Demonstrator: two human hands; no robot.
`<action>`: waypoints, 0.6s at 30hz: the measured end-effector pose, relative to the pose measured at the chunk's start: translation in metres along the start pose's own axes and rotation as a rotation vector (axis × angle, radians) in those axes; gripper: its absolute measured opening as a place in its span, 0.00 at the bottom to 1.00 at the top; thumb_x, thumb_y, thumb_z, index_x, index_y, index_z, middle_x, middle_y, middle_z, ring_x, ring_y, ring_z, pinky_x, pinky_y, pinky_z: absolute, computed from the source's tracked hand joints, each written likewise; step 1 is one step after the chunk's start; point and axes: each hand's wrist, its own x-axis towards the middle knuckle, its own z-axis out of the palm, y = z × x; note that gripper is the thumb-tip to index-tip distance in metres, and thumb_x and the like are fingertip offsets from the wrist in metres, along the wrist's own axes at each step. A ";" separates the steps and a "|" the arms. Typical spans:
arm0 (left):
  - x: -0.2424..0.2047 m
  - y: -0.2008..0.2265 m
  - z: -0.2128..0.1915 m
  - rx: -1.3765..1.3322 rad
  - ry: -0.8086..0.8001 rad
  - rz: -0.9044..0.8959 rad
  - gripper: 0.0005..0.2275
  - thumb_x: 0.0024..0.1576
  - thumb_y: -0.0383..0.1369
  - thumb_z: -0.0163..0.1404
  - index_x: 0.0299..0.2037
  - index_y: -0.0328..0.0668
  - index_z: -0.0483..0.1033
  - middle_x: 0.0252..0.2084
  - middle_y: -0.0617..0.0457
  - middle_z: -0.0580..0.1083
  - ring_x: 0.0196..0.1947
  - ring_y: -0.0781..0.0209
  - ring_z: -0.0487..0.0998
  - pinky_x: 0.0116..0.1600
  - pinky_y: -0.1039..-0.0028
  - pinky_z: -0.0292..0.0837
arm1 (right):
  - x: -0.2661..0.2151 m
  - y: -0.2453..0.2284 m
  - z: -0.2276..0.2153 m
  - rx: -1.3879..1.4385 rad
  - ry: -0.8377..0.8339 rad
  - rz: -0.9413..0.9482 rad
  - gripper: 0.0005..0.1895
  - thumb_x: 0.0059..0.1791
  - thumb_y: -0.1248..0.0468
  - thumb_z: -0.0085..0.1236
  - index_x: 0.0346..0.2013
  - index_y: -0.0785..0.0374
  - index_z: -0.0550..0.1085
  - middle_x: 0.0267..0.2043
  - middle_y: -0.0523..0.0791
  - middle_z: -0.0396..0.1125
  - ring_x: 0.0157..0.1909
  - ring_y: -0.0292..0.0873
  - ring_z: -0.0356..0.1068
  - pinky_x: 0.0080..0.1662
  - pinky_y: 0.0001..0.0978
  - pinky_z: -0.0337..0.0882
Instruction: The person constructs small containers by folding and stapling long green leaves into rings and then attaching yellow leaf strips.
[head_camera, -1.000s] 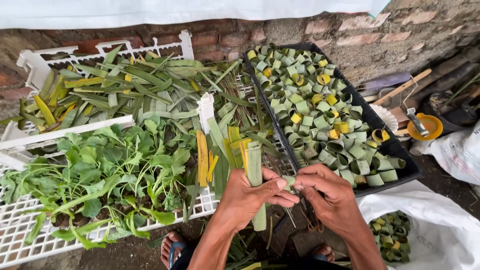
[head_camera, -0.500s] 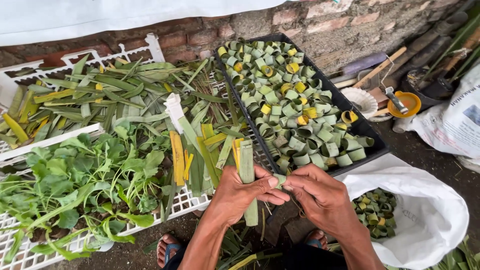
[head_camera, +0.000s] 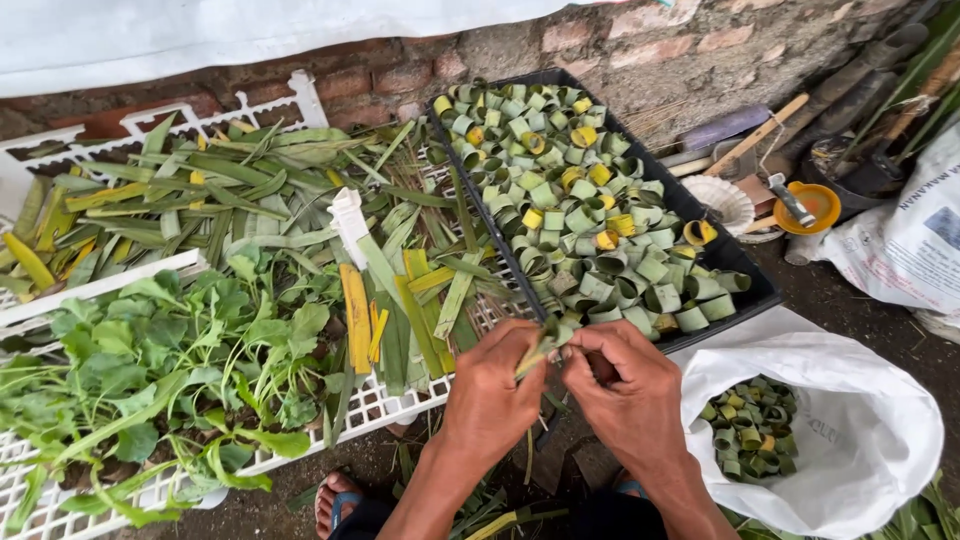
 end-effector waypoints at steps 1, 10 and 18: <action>-0.003 -0.003 0.001 0.005 0.003 -0.006 0.04 0.56 0.14 0.50 0.38 0.24 0.77 0.38 0.38 0.77 0.32 0.51 0.81 0.35 0.72 0.85 | -0.001 0.003 0.004 0.005 -0.007 0.000 0.10 0.48 0.70 0.62 0.43 0.61 0.82 0.37 0.42 0.72 0.21 0.29 0.56 0.26 0.24 0.58; -0.001 -0.020 -0.011 0.029 0.136 -0.151 0.03 0.56 0.18 0.53 0.36 0.33 0.78 0.28 0.45 0.75 0.22 0.51 0.78 0.24 0.69 0.72 | 0.016 0.007 0.029 0.112 -0.097 0.049 0.08 0.50 0.77 0.59 0.41 0.70 0.81 0.36 0.58 0.74 0.25 0.49 0.70 0.30 0.37 0.71; -0.012 -0.009 -0.029 -1.038 0.289 -0.725 0.07 0.51 0.18 0.60 0.36 0.24 0.77 0.15 0.38 0.72 0.10 0.57 0.74 0.11 0.80 0.64 | 0.008 -0.007 0.015 0.493 -0.207 0.245 0.04 0.56 0.69 0.57 0.43 0.65 0.78 0.29 0.43 0.66 0.35 0.34 0.62 0.42 0.31 0.70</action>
